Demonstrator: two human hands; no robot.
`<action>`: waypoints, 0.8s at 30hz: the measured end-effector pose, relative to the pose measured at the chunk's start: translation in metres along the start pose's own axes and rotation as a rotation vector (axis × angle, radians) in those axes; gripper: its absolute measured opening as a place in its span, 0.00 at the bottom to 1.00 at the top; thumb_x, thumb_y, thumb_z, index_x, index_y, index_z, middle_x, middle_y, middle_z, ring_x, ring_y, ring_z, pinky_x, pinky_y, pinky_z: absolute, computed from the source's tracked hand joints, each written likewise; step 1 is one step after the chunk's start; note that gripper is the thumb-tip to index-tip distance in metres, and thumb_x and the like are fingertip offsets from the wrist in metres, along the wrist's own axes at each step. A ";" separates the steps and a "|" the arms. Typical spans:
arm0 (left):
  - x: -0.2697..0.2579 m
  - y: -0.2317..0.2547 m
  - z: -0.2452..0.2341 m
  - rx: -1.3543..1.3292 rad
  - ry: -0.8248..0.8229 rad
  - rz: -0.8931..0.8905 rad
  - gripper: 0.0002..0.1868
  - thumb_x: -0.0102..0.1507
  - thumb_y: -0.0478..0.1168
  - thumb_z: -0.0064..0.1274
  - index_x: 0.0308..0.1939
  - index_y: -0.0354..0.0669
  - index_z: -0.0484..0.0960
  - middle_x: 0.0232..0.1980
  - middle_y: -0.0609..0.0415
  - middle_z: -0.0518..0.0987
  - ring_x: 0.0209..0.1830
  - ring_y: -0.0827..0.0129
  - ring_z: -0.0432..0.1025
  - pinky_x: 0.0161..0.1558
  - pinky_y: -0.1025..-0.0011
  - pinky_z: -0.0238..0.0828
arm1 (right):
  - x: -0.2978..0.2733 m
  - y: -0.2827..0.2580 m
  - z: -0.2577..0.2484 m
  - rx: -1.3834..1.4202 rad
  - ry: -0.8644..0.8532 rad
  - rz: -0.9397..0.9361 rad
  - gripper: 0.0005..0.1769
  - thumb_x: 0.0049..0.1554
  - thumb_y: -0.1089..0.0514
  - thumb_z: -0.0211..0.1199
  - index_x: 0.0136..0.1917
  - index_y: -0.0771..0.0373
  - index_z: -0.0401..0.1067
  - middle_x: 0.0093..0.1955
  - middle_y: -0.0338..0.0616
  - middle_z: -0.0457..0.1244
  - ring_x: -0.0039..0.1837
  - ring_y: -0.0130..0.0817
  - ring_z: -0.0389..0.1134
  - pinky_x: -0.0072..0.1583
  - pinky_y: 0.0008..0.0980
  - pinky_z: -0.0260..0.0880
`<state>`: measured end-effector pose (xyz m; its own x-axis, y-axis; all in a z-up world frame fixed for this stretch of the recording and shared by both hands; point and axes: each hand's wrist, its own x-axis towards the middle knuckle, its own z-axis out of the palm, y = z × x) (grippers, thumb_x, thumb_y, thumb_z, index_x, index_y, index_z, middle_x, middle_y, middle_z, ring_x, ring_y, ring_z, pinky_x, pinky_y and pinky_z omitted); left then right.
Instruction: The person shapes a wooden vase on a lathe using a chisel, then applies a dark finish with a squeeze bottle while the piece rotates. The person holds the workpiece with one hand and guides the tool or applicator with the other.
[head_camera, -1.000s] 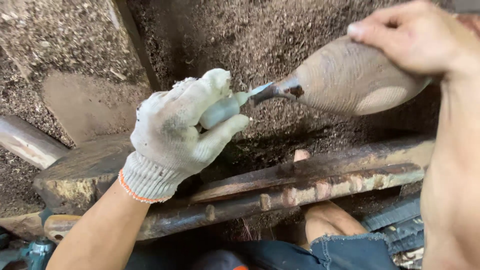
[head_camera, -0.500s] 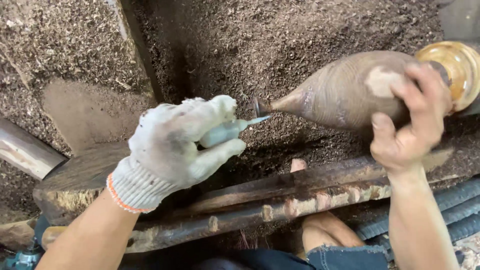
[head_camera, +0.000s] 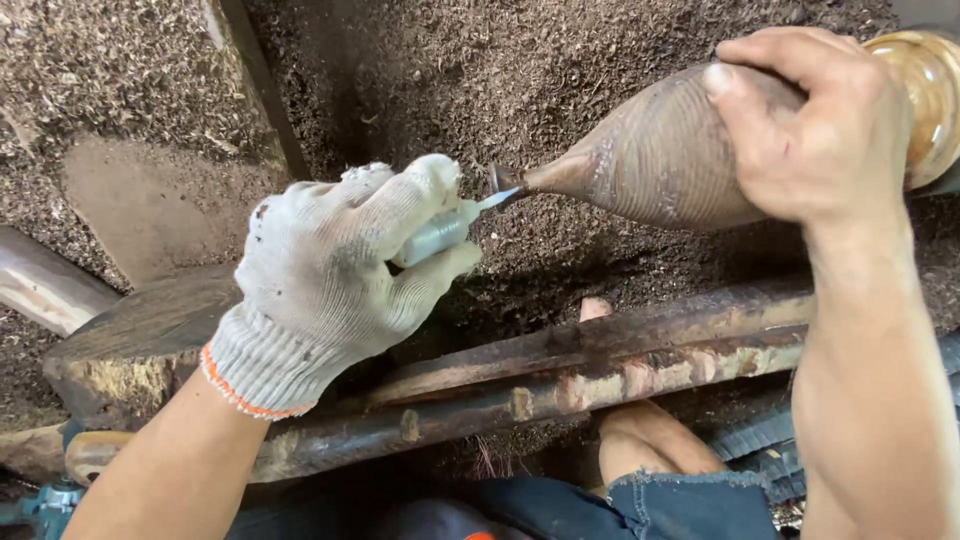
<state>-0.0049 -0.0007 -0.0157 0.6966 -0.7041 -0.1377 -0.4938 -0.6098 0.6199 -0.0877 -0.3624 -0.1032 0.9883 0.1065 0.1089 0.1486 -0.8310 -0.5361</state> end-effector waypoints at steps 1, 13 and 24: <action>0.000 0.002 -0.002 -0.001 0.033 -0.017 0.24 0.59 0.50 0.70 0.54 0.47 0.81 0.33 0.55 0.80 0.29 0.57 0.78 0.30 0.61 0.74 | 0.005 0.001 0.001 0.004 -0.034 0.039 0.15 0.67 0.58 0.58 0.61 0.67 0.79 0.58 0.54 0.70 0.62 0.45 0.73 0.66 0.38 0.72; 0.018 -0.001 0.023 0.030 0.000 0.041 0.27 0.62 0.53 0.71 0.56 0.42 0.81 0.31 0.56 0.79 0.20 0.67 0.74 0.22 0.67 0.70 | 0.023 0.003 0.001 -0.029 -0.179 0.154 0.11 0.66 0.58 0.66 0.56 0.68 0.81 0.47 0.54 0.71 0.49 0.43 0.73 0.51 0.36 0.72; 0.005 0.001 0.011 0.012 0.026 0.056 0.26 0.61 0.51 0.70 0.58 0.46 0.80 0.38 0.57 0.80 0.32 0.61 0.77 0.34 0.64 0.74 | 0.024 -0.001 0.000 -0.052 -0.173 0.163 0.11 0.66 0.59 0.68 0.57 0.68 0.81 0.47 0.54 0.71 0.47 0.43 0.73 0.50 0.36 0.72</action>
<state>-0.0071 -0.0092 -0.0239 0.6808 -0.7278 -0.0827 -0.5389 -0.5741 0.6165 -0.0638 -0.3592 -0.0998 0.9907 0.0570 -0.1232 -0.0109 -0.8714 -0.4904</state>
